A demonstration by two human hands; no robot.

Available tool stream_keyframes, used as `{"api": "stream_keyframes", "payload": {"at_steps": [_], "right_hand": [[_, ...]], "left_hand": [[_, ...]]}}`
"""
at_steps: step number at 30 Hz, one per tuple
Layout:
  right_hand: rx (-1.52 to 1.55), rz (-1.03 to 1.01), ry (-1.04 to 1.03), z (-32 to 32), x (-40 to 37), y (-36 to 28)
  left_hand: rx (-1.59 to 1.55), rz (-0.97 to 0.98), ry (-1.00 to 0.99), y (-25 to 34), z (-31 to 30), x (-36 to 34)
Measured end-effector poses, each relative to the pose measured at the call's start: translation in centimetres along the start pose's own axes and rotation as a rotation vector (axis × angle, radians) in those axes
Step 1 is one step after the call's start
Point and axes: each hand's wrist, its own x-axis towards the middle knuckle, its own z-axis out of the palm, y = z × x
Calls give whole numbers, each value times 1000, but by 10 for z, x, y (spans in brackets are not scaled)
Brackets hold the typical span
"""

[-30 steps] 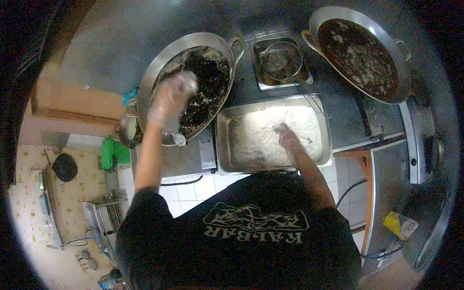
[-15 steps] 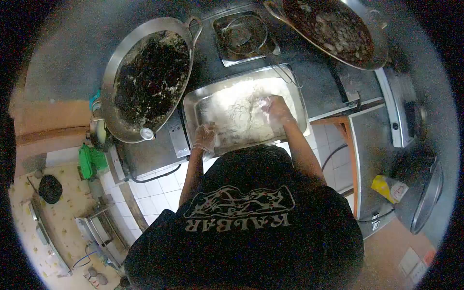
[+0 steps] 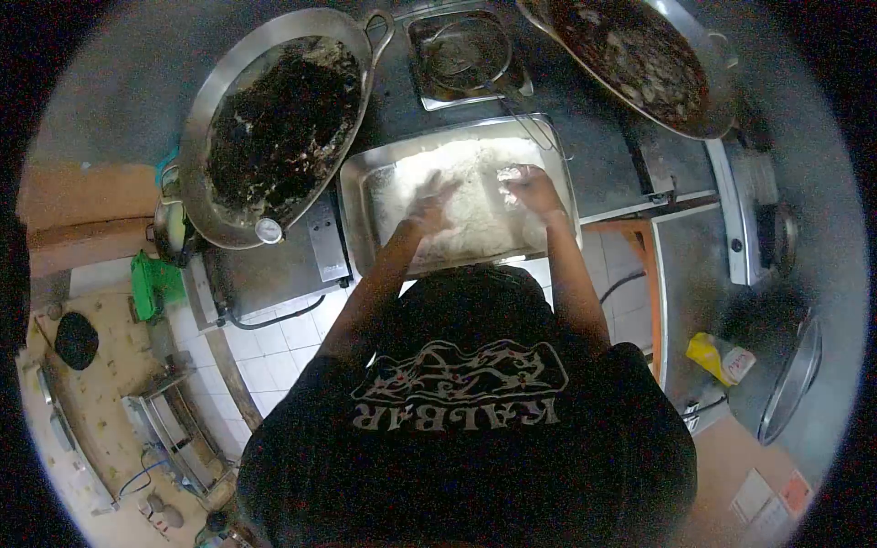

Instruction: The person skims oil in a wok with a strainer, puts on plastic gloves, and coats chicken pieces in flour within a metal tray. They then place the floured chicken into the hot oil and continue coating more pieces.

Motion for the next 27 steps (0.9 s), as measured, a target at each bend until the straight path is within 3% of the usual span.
{"api": "stream_keyframes", "payload": {"at_steps": [1, 3, 5, 7, 8, 9, 10, 11, 12, 14, 16, 22, 26, 27], "right_hand": [[55, 71, -62, -3, 0, 1], [-21, -55, -121, -2, 6, 13], [-120, -135, -83, 5, 9, 13], [-238, -162, 62, 21, 8, -4], [72, -9, 19, 26, 3, -16], [45, 27, -11, 23, 3, -8], [19, 62, -41, 16, 6, 4], [-8, 93, -69, 12, 9, 16], [-435, -115, 144, 16, 12, 36], [-440, -41, -52, 10, 3, 96], [-387, 32, -190, 24, -19, 112], [-142, -30, -179, 96, -17, 102], [-475, -197, -353, 55, -10, 51], [-505, -158, -346, 41, -8, 54]], "left_hand": [[81, -7, -58, -1, 21, 13], [37, -27, -216, -7, 31, 40], [-204, -51, -423, -22, 27, 56], [-267, -121, -366, -7, -15, 51], [-285, -182, -396, -2, -27, 52], [-303, -245, -427, 1, -29, 51], [-379, -346, -213, -4, -13, 44], [-552, -314, -159, -12, 1, 38], [-725, -280, -103, -19, 6, 27], [-868, -87, -154, -20, -25, 12], [-972, -82, -261, -10, -39, -14], [-904, -287, -295, 48, -18, -41], [-817, -337, -310, 50, -42, -14], [-775, -342, -335, 49, -52, -5]]}}
